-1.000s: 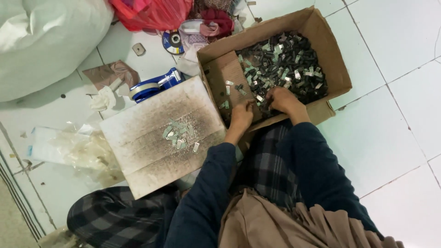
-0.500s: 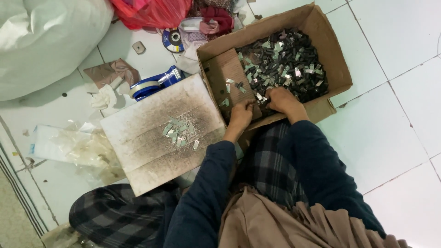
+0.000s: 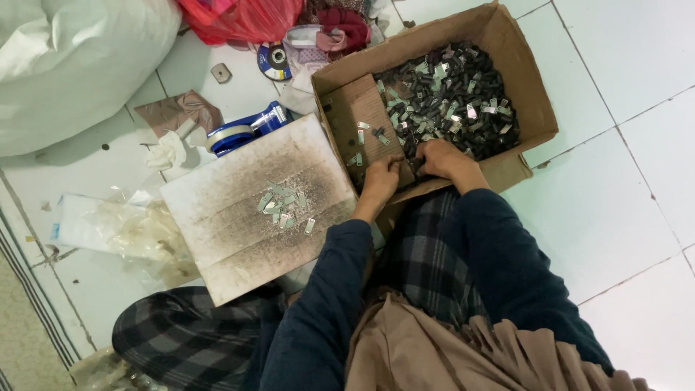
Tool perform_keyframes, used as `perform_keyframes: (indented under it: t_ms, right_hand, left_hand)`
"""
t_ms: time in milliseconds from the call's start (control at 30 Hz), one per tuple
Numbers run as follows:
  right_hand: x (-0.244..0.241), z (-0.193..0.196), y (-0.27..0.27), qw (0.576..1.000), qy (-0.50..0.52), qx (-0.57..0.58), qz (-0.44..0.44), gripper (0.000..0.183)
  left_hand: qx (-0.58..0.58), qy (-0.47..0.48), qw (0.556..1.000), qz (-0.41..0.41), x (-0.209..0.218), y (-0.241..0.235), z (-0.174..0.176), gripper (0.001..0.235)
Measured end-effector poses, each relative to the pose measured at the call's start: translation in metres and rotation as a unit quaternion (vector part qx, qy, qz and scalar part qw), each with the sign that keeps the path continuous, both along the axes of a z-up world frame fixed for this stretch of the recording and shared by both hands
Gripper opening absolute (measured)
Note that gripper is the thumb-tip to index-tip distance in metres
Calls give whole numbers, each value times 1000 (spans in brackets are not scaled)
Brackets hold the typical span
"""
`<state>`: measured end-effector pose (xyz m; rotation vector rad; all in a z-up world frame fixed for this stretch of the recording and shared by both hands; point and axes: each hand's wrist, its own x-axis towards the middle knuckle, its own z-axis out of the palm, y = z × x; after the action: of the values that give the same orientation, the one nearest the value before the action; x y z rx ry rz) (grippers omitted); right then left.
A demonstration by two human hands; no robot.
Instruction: Sorting and arranging small metal clips or components from a box onto a template board
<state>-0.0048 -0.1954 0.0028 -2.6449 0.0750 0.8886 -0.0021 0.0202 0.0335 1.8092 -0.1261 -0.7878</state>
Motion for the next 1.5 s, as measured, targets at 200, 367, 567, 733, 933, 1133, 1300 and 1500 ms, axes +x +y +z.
perform_keyframes:
  t_ms: [200,367,567,733,933,1133,1300,1500]
  right_hand:
    - [-2,-22,-3,999,-27,-6,-30,35]
    - [-2,0,-3,996,-59,33,-59,35]
    - [-10,41,5,967,-134,132,-171,35]
    - [-16,72,14,933,-141,228,-242,28]
    - [-17,71,12,902,-77,343,-249,25]
    - [-17,71,11,884,-50,376,-275,26]
    - [-18,81,16,881,-59,386,-266,22]
    - [-18,76,16,888,-80,371,-258,23]
  left_hand:
    - [-1,-7,1000,1,-1,1,-1,37]
    - [5,-6,1000,5,-1,2,9,38]
    - [-14,21,998,53,1,3,20,40]
    - [-99,49,991,75,0,1,26,44]
    - [-241,113,955,135,-3,-15,-31,46]
    - [-218,70,960,160,0,-13,-30,34]
    - [-215,68,963,149,1,-12,-36,36]
    - [-221,86,956,172,1,-16,-40,33]
